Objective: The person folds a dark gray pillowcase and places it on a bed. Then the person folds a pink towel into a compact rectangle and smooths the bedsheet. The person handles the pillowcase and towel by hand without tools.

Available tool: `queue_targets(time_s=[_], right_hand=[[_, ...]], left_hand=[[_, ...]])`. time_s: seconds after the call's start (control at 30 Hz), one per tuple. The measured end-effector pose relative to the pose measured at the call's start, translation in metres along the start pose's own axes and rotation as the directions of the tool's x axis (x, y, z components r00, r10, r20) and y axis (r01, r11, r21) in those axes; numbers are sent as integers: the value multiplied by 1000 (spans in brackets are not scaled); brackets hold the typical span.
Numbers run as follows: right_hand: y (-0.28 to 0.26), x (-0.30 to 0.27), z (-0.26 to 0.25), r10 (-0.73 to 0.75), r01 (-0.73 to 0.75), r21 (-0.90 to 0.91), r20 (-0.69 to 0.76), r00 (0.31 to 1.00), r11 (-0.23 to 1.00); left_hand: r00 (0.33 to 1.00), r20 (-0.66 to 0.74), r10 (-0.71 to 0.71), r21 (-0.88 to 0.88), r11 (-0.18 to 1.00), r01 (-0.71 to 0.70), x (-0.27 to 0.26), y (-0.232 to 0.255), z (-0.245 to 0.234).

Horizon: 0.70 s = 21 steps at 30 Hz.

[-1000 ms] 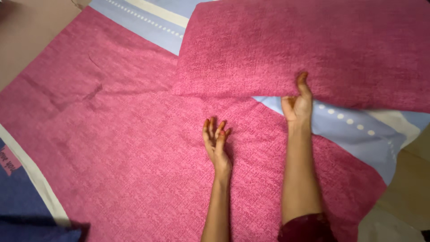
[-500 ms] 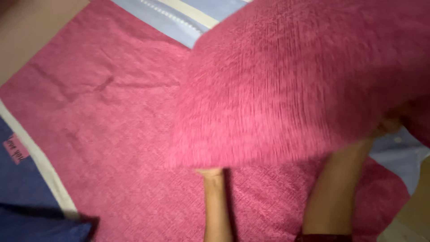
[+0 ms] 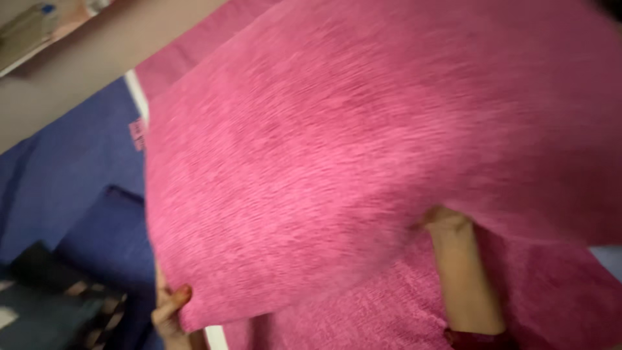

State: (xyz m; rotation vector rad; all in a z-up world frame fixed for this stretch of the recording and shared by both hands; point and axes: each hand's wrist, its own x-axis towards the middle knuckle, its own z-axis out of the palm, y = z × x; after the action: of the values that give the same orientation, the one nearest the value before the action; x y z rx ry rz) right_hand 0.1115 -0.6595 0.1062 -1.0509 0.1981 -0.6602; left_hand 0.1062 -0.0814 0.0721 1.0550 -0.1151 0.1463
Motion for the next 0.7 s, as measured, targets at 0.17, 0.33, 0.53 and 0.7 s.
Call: queue_targets(time_s=[0.17, 0.33, 0.53, 0.7], right_hand=[[15, -54, 99, 342, -148, -465, 366, 866, 873], [40, -126, 204, 807, 318, -827, 543, 234, 464], [18, -185, 199, 731, 599, -522, 663, -163, 607], [86, -142, 192, 396, 590, -770, 634, 665, 241]], left_hand=[[999, -48, 8, 329, 944, 8, -50, 62, -79], [984, -169, -52, 662, 734, 153, -84, 36, -213], [954, -40, 297, 963, -242, 116, -90, -84, -143], [955, -23, 297, 912, -386, 142, -81, -72, -53]])
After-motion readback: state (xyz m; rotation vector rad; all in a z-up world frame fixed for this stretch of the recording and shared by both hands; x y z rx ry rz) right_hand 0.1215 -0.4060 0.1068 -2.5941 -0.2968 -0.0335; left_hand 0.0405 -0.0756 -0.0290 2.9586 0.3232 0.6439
